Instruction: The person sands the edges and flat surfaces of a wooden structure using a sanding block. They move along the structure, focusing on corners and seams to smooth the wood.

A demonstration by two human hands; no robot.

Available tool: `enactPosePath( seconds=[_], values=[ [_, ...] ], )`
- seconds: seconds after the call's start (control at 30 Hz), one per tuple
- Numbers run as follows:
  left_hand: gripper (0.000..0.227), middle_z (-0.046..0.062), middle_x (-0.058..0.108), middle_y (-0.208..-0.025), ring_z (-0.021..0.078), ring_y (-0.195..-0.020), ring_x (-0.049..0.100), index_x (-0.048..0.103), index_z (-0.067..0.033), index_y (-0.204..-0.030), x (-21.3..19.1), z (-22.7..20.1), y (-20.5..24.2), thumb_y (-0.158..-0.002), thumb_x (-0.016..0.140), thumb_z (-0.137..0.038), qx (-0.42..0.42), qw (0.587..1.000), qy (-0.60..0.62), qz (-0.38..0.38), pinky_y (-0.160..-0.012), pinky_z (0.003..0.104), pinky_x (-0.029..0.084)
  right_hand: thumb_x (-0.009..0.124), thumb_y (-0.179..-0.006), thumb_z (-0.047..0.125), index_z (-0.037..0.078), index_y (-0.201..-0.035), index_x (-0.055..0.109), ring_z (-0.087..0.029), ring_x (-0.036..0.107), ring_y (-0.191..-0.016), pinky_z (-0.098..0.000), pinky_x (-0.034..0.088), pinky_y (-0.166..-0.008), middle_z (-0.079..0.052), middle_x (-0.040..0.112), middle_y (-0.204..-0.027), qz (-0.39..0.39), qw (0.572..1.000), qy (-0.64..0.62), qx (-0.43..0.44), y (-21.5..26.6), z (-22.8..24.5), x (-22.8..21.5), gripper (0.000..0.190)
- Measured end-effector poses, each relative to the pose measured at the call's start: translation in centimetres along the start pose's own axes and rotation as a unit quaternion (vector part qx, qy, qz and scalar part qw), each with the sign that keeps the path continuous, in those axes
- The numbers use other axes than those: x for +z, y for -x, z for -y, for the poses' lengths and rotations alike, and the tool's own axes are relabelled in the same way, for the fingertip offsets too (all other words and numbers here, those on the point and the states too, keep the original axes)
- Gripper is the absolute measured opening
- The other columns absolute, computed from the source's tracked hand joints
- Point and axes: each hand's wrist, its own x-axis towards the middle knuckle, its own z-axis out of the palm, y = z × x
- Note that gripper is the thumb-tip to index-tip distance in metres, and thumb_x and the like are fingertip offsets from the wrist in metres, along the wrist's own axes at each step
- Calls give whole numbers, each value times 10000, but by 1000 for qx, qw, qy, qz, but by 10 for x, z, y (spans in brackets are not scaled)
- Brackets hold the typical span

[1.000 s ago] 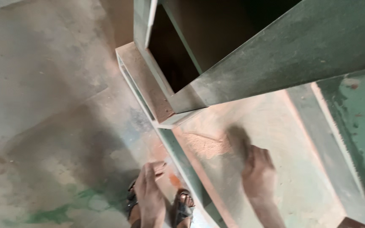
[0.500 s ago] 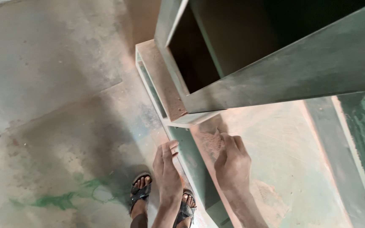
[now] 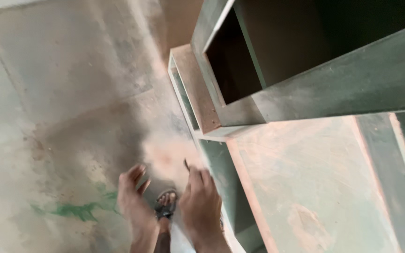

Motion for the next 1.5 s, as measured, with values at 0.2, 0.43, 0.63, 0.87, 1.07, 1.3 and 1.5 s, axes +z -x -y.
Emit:
enactPosePath(
  seconds=[0.2, 0.43, 0.63, 0.87, 1.07, 1.3, 1.5],
  values=[
    [564, 181, 661, -1293, 263, -1268, 611, 612, 32, -1272, -73, 56, 0, -1103, 286, -397, -23, 998, -40, -35, -1016, 407, 510, 586, -854, 72, 53, -1111, 696, -397, 679, -995, -479, 563, -805, -181, 696, -1085, -32, 999, -39, -12, 90, -69, 66, 279],
    [551, 204, 677, -1277, 306, -1221, 647, 621, 61, -1261, -96, 130, 15, -1092, 369, -399, -75, 994, 6, -79, -965, 458, 542, 629, -894, 146, 124, -1153, 777, -310, 747, -1032, -400, 592, -888, -147, 756, -1106, -42, 994, -96, -6, 135, -171, 88, 299],
    [548, 132, 540, -1421, 250, -1299, 538, 464, -28, -1446, -50, 63, 26, -950, 461, -260, -15, 999, -49, 19, -1044, 407, 445, 469, -1006, 322, 96, -1411, 606, -318, 637, -1252, -383, 483, -1027, -158, 641, -1422, -98, 901, -339, 250, 78, -84, 37, 484],
    [645, 127, 469, -1532, 191, -1339, 487, 340, -81, -1600, 40, -35, 79, -1042, 379, -400, -112, 925, 120, 344, -1144, 346, 349, 460, -1069, 409, -16, -1561, 432, -414, 407, -1481, -484, 266, -1180, -266, 488, -1583, 63, 935, -350, -15, 41, 9, -58, 650],
    [641, 118, 512, -1535, 212, -1355, 525, 313, -79, -1607, 113, -19, 131, -1046, 413, -372, -168, 880, 108, 431, -1146, 340, 383, 372, -1032, 527, 27, -1352, 639, -295, 701, -1208, -395, 516, -1056, -162, 724, -1274, -109, 963, -242, 52, 45, -66, -122, 651],
    [601, 258, 573, -1410, 360, -1345, 526, 415, 2, -1503, 193, -31, 200, -1056, 410, -400, 100, 791, -216, 564, -1086, 420, 430, 449, -1035, 372, 35, -1347, 612, -201, 673, -988, -355, 536, -839, -116, 703, -1147, -201, 716, -586, 321, 30, -194, -196, 488],
    [564, 202, 620, -1379, 343, -1270, 596, 581, -14, -1355, 265, -45, 220, -1081, 302, -421, 127, 677, -380, 617, -1074, 442, 497, 539, -1041, 242, 12, -1334, 653, -158, 633, -991, -320, 505, -821, -61, 707, -1136, -212, 749, -569, 266, 34, -250, -229, 390]
  ],
)
